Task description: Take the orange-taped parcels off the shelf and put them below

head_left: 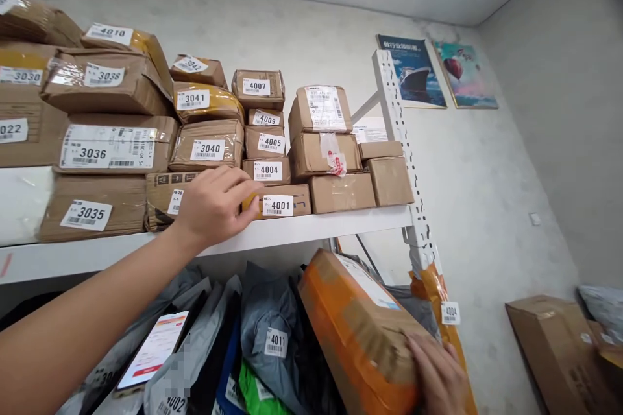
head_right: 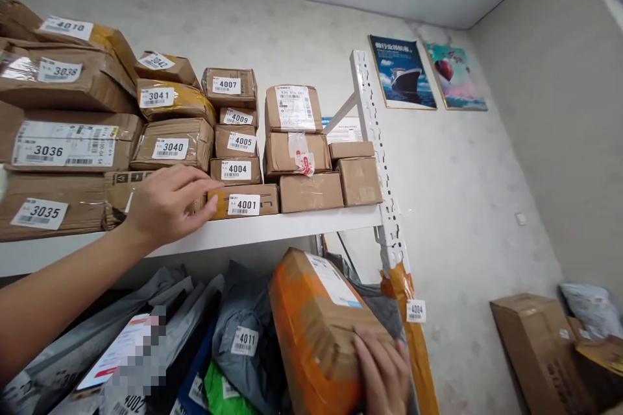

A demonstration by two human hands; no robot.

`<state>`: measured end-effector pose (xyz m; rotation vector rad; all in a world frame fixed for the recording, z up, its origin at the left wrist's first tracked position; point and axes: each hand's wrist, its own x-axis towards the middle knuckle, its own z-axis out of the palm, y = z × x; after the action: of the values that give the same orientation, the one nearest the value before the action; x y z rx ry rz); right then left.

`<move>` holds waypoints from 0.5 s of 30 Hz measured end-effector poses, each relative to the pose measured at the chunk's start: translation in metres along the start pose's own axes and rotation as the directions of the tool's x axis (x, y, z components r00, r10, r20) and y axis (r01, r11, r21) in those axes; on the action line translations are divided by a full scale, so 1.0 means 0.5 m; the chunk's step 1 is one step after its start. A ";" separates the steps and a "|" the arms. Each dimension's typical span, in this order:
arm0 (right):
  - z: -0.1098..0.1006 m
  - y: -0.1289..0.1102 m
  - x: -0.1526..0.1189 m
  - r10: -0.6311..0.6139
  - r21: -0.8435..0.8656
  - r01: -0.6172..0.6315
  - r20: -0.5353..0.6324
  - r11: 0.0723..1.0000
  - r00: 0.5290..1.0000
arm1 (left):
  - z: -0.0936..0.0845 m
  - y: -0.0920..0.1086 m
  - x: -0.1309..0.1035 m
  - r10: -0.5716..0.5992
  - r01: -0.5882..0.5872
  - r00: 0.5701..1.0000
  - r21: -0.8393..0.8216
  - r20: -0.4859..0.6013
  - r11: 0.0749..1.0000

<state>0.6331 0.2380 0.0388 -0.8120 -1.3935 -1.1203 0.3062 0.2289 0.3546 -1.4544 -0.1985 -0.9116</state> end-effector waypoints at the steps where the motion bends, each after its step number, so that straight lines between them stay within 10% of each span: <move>1: 0.032 -0.013 0.022 -0.021 -0.010 0.021 0.018 1.000 1.000 | -0.001 0.011 -0.003 0.030 -0.029 0.999 -0.015 0.012 0.999; 8: 0.248 -0.083 0.076 -0.014 0.167 -0.049 0.357 0.985 0.934 | 0.017 0.071 -0.012 0.114 -0.112 0.993 -0.087 0.021 0.990; 15: 0.249 -0.055 0.029 0.076 0.218 -0.198 0.468 0.956 0.881 | 0.029 0.080 -0.011 0.051 -0.046 0.998 -0.112 0.036 0.993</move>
<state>0.5642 0.3450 0.0568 -1.0037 -1.7959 -0.6326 0.3337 0.2386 0.3233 -1.5746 -0.1419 -0.8667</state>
